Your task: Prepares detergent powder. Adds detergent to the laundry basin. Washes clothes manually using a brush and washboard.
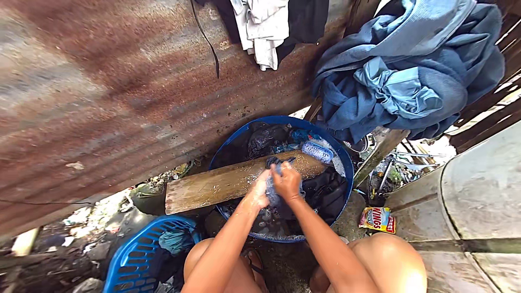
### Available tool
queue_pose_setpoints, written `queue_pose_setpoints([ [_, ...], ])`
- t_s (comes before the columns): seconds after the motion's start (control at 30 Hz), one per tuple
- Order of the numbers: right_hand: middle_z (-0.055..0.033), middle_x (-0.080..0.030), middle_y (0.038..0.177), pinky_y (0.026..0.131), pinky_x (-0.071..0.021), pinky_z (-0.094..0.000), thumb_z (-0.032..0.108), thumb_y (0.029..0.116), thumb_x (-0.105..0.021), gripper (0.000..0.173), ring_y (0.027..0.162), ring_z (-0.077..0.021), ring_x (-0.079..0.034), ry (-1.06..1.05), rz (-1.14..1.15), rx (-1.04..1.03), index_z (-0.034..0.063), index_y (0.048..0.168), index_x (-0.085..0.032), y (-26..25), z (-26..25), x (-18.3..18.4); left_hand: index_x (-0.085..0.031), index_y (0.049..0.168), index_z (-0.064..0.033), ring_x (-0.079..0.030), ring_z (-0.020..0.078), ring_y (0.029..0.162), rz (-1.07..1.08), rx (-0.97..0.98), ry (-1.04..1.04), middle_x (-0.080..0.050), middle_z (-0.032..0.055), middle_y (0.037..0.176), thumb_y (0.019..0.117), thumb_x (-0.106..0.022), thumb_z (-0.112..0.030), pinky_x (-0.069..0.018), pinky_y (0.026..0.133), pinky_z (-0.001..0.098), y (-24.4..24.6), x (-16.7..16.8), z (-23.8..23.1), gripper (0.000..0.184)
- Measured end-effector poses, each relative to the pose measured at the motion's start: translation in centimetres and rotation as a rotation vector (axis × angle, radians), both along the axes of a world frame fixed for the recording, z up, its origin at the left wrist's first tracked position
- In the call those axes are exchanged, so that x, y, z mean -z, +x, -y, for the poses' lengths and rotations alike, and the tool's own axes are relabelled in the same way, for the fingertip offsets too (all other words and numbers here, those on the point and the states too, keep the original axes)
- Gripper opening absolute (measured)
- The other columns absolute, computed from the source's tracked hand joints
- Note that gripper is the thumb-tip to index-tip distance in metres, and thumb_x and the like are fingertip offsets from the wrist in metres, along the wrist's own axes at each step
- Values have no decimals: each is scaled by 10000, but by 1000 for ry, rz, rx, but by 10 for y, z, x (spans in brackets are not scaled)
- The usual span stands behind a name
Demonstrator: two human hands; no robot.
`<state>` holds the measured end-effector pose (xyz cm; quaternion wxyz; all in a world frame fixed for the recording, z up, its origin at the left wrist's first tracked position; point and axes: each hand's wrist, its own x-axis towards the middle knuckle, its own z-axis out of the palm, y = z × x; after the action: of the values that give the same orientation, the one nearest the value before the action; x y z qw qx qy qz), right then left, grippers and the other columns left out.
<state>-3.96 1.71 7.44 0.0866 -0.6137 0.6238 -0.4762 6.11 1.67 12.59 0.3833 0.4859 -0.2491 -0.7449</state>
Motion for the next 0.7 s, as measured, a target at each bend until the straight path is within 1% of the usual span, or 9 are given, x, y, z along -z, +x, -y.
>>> queue_pose_setpoints([
  [0.13, -363, -515, 1418, 1055, -385, -694, 293, 1036, -584, 447, 1302, -551, -497, 374, -20, 225, -119, 1182, -679, -66, 21, -2, -541, 1316, -144, -674, 149, 1059, -68, 65, -260, -695, 26, 1162, 1081, -126, -561, -568, 891, 356, 64, 2, 21, 633],
  [0.23, -360, -304, 1596, 1126, -332, -689, 286, 958, -690, 614, 1439, -550, -353, 430, 72, 124, -82, 1420, -521, -53, 12, -28, -463, 1450, 3, -580, 241, 1239, 174, 89, -237, -598, 168, 1365, 1070, -74, -599, -468, 1052, 435, 59, 23, 26, 811],
  [0.33, -310, -132, 1684, 1203, -200, -725, 381, 766, -878, 1083, 1547, -503, -171, 297, 243, -318, -24, 1594, -310, -20, 7, -28, -563, 1258, -82, -662, 130, 993, 1, 16, -341, -682, 49, 1092, 1081, -48, -550, -555, 855, 328, 41, -2, 22, 719],
  [0.4, -240, -51, 1721, 1195, -47, -773, 427, 739, -886, 1191, 1589, -444, -30, 345, 209, -405, 78, 1654, -210, -9, 3, -15, -566, 1315, -176, -667, 140, 1100, -298, 42, -466, -697, 3, 1190, 1041, -33, -628, -566, 918, 365, 51, -25, 23, 751],
  [0.47, -225, -140, 1715, 1137, -20, -841, 321, 848, -808, 868, 1580, -481, -47, 363, 89, -317, 169, 1602, -406, -20, 3, 2, -540, 1406, -236, -638, 165, 1213, -421, 54, -548, -672, -4, 1307, 1005, -103, -717, -552, 987, 408, 68, -38, 29, 763],
  [0.53, -210, -291, 1674, 1207, -54, -745, 113, 908, -721, 450, 1577, -425, -160, 366, 235, -213, 90, 1356, -685, -31, 7, 4, -487, 1462, -251, -625, 179, 1244, -344, -1, -509, -646, 7, 1358, 984, -117, -758, -552, 992, 416, 81, -37, 36, 789],
  [0.6, -168, -470, 1567, 1167, -386, -425, -75, 894, -656, 274, 1401, -215, -481, 305, 643, -111, -48, 1159, -723, -20, 10, -4, -429, 1483, -213, -607, 194, 1236, -184, -140, -310, -612, 40, 1369, 1010, -132, -728, -533, 990, 424, 76, -19, 44, 759],
  [0.63, -183, -530, 1502, 1078, -465, -398, -126, 864, -619, 289, 1302, -210, -553, 244, 796, -109, -90, 1140, -692, -7, 10, -8, -441, 1457, -173, -606, 202, 1203, -145, -230, -183, -611, 62, 1337, 1042, -205, -676, -524, 979, 424, 66, -6, 49, 693],
  [0.7, -220, -558, 1474, 1173, -371, -529, -17, 785, -654, 312, 1408, -314, -481, 165, 643, -221, -105, 1083, -688, 29, -4, -5, -535, 1283, -98, -634, 173, 976, -64, -316, -28, -647, 67, 1100, 1082, -357, -485, -549, 835, 387, 39, 27, 48, 471],
])
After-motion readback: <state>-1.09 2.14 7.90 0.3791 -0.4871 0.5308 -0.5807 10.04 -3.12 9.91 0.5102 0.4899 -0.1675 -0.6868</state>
